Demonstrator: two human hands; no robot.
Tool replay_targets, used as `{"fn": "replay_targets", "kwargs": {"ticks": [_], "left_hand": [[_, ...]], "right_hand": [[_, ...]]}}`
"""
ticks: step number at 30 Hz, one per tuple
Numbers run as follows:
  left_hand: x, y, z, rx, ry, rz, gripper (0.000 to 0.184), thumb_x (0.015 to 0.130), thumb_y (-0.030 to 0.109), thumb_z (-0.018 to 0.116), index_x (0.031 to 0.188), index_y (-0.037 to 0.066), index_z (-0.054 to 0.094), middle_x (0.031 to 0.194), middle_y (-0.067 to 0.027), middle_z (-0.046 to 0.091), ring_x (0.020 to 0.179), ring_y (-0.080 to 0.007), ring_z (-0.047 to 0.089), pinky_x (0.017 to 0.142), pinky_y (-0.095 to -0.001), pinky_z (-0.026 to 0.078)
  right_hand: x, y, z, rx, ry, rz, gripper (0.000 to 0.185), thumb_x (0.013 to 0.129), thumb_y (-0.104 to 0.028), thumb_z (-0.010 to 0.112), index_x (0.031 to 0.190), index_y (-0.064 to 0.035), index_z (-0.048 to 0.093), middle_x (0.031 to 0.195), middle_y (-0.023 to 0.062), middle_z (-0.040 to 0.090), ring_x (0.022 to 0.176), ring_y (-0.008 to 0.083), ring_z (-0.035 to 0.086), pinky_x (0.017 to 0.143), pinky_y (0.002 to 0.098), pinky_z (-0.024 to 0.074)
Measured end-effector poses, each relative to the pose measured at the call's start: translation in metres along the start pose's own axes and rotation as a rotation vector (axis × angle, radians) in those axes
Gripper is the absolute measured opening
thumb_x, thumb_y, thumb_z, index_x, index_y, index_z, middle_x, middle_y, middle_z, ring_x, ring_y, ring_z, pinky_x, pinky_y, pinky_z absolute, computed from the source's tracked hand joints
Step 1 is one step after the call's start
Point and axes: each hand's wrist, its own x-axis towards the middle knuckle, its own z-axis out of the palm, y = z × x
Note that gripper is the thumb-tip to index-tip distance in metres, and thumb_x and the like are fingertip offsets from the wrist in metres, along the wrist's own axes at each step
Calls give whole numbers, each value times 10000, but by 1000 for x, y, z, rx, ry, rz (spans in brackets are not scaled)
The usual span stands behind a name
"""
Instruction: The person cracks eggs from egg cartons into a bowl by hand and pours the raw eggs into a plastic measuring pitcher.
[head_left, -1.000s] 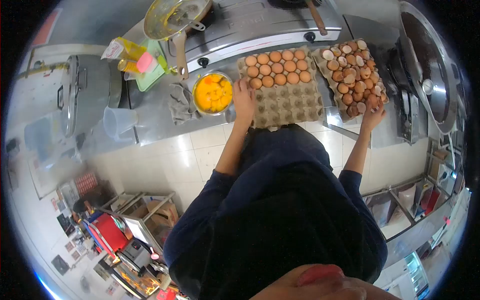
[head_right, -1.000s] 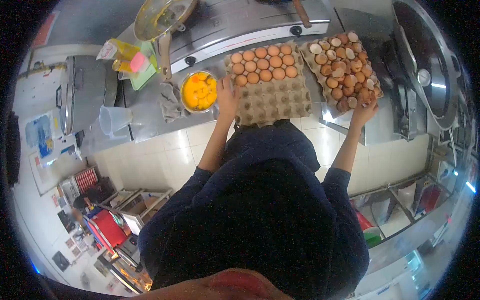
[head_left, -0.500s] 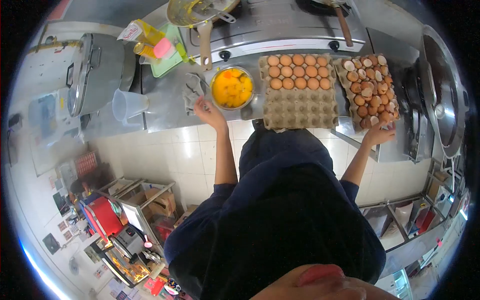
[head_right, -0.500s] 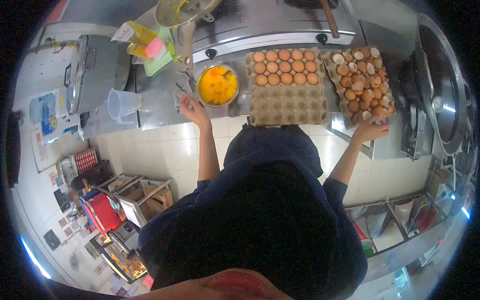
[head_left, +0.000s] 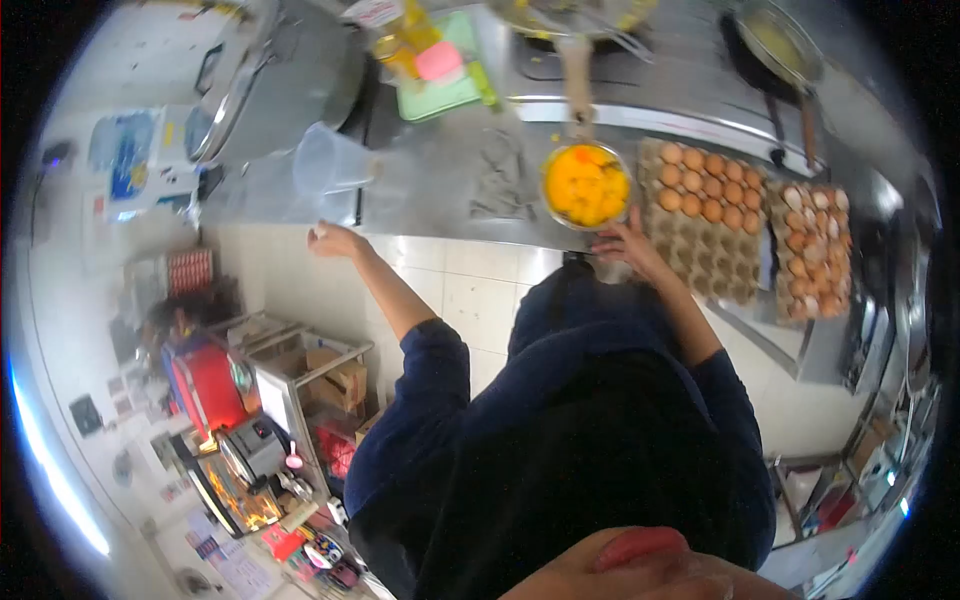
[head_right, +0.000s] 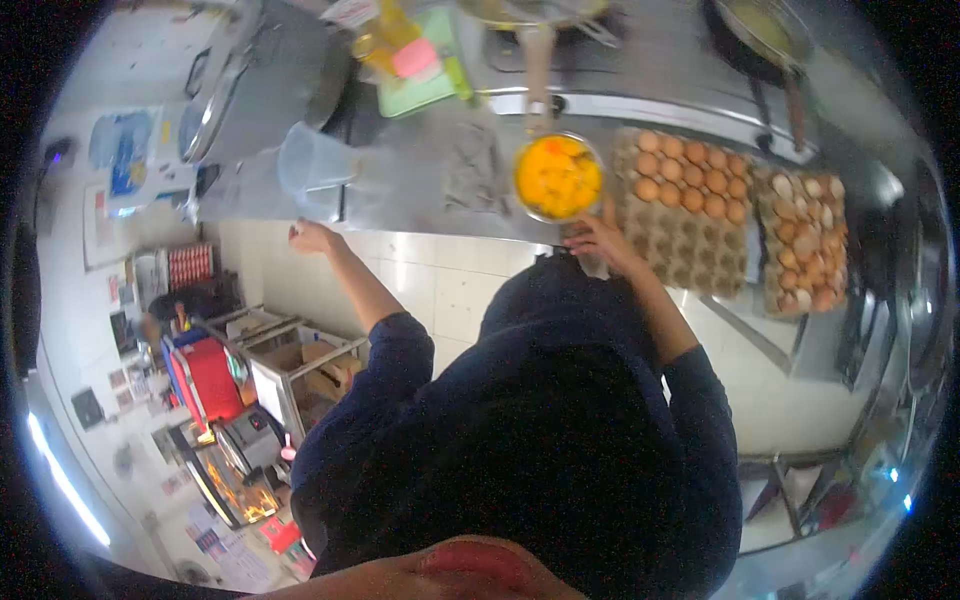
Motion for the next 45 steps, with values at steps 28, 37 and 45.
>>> {"fn": "replay_targets", "kwargs": {"ticks": [28, 37, 45], "left_hand": [[-40, 6, -104, -314, -1054, 290, 261, 935, 209, 620, 812, -20, 638, 768, -20, 517, 724, -89, 477, 576, -261, 354], [-130, 172, -177, -26, -1304, 744, 276, 883, 216, 677, 683, 28, 642, 488, -110, 502, 404, -254, 404, 440, -341, 348], [-314, 271, -213, -99, -1265, 1246, 297, 888, 283, 664, 667, 90, 617, 518, -81, 563, 447, -266, 567, 435, -367, 430]], "right_hand": [[-35, 9, 18, 101, 341, -107, 482, 958, -102, 490, 1378, -8, 274, 1248, 164, 542, 980, 269, 647, 696, 368, 601], [-149, -18, -30, 141, 351, -190, 509, 902, -46, 475, 1388, -54, 324, 1210, 154, 562, 916, 252, 648, 636, 372, 572], [-245, -54, -106, 184, 440, -303, 519, 891, -55, 478, 1386, -74, 323, 1212, 160, 537, 914, 277, 630, 624, 360, 548]]}}
